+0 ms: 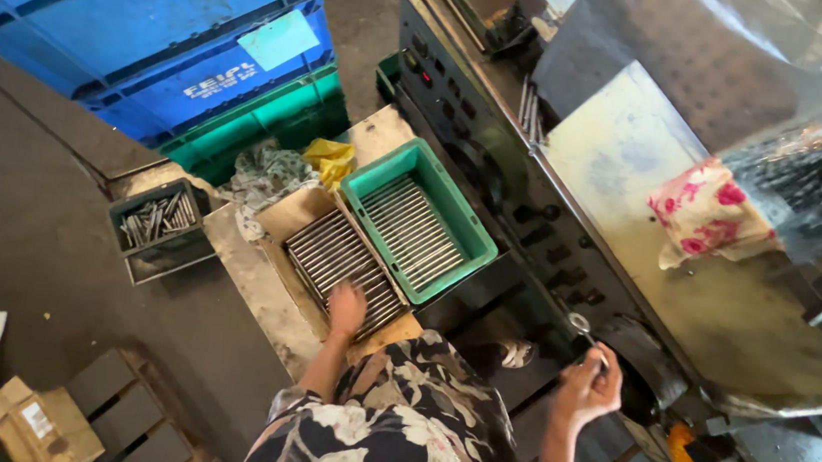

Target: The person repeatedly picks metal rods from a green bin, places each rod into a grinding machine, operates the machine to grind the rod, removes the rod, and places it into a cardboard box. The cycle continues with multiple rods.

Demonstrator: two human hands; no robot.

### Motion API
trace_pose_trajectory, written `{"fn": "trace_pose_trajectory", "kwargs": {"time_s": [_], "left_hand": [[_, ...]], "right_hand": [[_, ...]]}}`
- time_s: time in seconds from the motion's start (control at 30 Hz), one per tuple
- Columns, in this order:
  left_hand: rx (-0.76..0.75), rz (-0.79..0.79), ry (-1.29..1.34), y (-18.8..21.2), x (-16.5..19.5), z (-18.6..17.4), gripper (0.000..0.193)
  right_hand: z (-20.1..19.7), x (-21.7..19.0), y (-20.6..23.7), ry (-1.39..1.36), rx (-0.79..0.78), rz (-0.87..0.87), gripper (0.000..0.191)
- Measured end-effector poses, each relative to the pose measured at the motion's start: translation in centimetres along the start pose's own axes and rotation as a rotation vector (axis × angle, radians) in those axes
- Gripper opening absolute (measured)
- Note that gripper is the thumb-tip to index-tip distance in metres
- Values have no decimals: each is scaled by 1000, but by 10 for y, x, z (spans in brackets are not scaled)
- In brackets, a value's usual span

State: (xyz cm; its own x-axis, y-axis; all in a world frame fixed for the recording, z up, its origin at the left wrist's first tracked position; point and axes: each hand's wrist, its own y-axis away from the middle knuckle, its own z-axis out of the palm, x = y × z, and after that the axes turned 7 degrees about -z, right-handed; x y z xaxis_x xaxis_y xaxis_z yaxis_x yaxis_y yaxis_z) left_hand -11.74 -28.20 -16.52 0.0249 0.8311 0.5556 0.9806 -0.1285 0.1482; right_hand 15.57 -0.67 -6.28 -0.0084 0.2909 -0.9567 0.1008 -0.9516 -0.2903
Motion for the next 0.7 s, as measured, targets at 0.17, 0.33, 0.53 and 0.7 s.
{"fn": "trace_pose_trajectory", "kwargs": {"time_s": [0.17, 0.33, 0.53, 0.7], "left_hand": [[11, 177, -462, 27, -16, 14, 33], [-260, 64, -563, 14, -12, 15, 22], [-587, 195, -550, 2, 12, 4, 25], [-333, 434, -377, -21, 32, -4, 23]], "right_hand": [[9, 2, 8, -60, -41, 14, 24], [7, -3, 11, -89, -8, 32, 23], [-5, -6, 15, 26, -42, -5, 23], [4, -3, 15, 54, -63, -3, 22]]}}
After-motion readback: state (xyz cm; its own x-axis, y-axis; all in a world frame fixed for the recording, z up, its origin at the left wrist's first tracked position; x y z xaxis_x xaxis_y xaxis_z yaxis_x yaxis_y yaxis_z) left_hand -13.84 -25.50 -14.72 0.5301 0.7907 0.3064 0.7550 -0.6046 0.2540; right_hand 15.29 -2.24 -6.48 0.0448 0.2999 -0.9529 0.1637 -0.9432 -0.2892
